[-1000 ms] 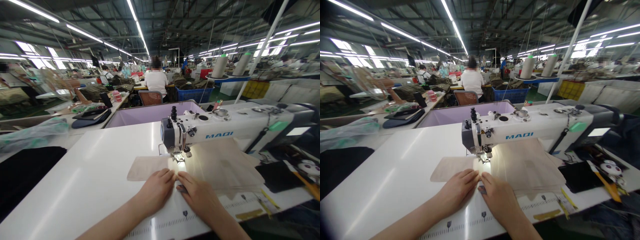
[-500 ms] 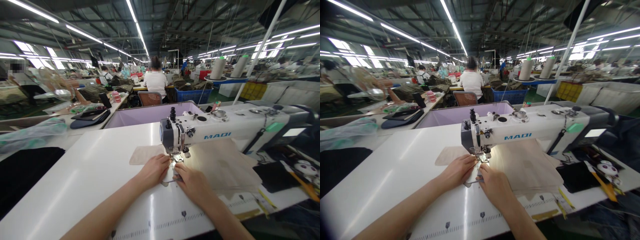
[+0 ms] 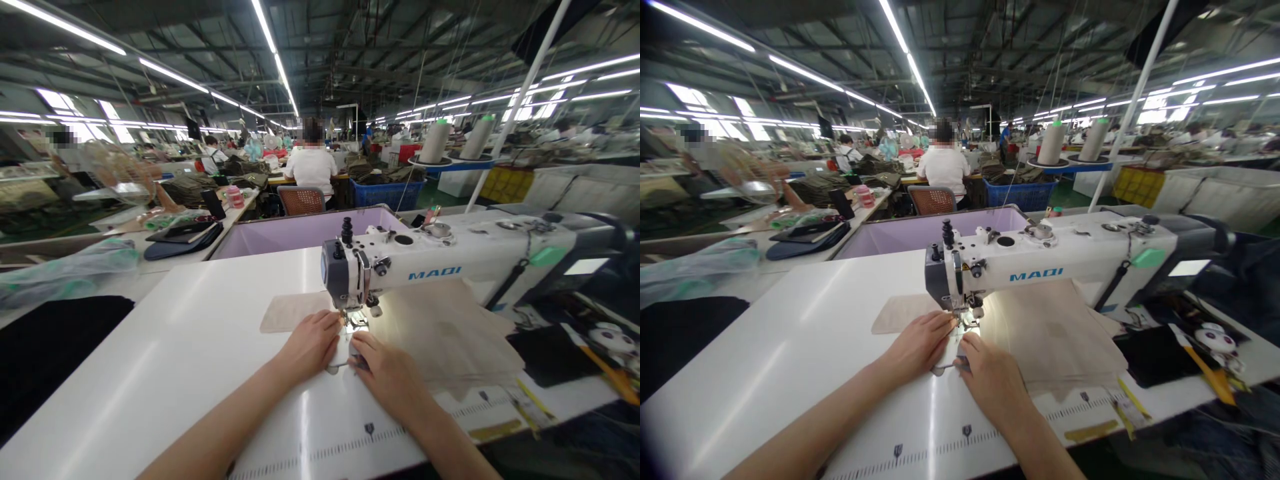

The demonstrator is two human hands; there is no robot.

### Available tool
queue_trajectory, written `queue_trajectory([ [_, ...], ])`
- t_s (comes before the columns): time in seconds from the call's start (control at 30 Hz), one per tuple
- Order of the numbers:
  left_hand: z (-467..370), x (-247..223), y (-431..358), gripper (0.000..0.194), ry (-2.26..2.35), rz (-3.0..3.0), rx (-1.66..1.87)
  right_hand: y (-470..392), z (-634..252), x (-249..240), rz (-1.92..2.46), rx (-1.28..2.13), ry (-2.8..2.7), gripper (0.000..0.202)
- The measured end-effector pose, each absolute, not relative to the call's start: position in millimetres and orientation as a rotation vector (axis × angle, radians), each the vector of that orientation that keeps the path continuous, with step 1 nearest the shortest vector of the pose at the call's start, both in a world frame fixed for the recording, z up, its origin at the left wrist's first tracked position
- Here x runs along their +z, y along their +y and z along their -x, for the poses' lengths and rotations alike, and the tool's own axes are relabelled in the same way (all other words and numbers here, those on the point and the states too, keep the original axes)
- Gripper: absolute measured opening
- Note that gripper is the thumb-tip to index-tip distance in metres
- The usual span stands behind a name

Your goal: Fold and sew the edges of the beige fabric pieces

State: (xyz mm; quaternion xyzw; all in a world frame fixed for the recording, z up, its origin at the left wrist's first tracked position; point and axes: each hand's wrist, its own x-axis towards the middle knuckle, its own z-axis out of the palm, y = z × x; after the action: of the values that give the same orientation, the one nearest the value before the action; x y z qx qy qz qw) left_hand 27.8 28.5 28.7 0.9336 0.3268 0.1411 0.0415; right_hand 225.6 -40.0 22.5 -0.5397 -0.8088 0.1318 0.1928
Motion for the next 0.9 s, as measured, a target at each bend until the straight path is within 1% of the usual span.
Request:
queue_trajectory([
  [0.43,-22.7,21.8,26.8,0.036,1.117,-2.783,0.610,-40.8,-226.6,18.3,1.515,0.339,-2.262,0.020],
  [0.63,-23.0,21.5,25.4,0.032,1.067,-2.848,0.569,-40.3,-226.5,16.9,1.502,0.350,-2.252,0.021],
  [0.9,-19.2,23.4,30.7,0.033,1.009,-2.865,0.508,-40.3,-226.2,14.1,1.499,0.355,-2.233,0.022],
])
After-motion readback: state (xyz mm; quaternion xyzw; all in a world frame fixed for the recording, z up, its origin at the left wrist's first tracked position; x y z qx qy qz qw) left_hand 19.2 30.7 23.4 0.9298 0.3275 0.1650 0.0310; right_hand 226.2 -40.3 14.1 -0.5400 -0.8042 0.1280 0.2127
